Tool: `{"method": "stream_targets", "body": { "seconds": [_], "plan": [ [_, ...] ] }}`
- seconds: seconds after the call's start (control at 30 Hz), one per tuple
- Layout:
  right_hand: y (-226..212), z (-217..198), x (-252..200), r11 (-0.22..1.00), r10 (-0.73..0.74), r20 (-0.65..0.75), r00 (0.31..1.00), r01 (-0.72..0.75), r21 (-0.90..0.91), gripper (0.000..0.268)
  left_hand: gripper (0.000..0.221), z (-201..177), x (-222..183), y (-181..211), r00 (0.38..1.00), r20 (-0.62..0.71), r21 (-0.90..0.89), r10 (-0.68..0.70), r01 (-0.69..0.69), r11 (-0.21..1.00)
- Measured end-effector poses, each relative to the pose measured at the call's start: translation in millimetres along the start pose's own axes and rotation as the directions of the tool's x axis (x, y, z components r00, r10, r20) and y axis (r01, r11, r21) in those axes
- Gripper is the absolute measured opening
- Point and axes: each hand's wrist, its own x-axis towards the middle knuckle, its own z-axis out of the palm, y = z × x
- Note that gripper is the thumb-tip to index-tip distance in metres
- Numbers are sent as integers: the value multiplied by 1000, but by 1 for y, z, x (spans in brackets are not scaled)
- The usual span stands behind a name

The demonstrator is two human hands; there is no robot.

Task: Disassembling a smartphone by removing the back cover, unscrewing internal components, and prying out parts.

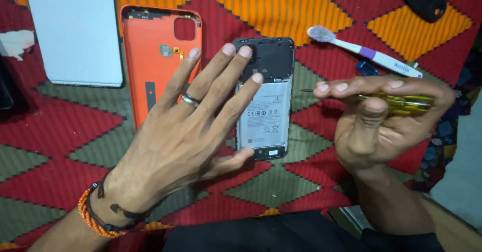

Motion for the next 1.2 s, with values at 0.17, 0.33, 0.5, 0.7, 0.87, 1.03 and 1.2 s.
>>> {"method": "stream_targets", "body": {
  "seconds": [0.17,0.33,0.5,0.7,0.87,1.03,1.2],
  "plan": [
    [2,4,-2,996,64,9,998,-65,67,18,88,4,-3,0,1000,-16,27,15,-15,1000],
    [1,13,3,995,54,27,998,-56,83,22,86,5,-2,2,1000,-20,22,11,-10,1000],
    [-6,19,7,991,89,75,993,-95,91,21,90,7,-3,3,1000,-26,11,-10,11,1000],
    [-7,21,6,993,85,96,992,-92,71,20,90,10,-4,4,999,-21,-3,-27,27,1000],
    [-7,24,9,994,85,88,992,-91,66,21,90,11,-4,5,999,-27,12,-40,40,999],
    [-5,27,7,996,17,116,993,-27,89,22,90,11,-5,6,999,-16,51,-49,50,997],
    [-3,26,7,996,-13,125,992,2,85,22,88,11,-5,4,998,-35,62,-46,48,997]
  ]
}}
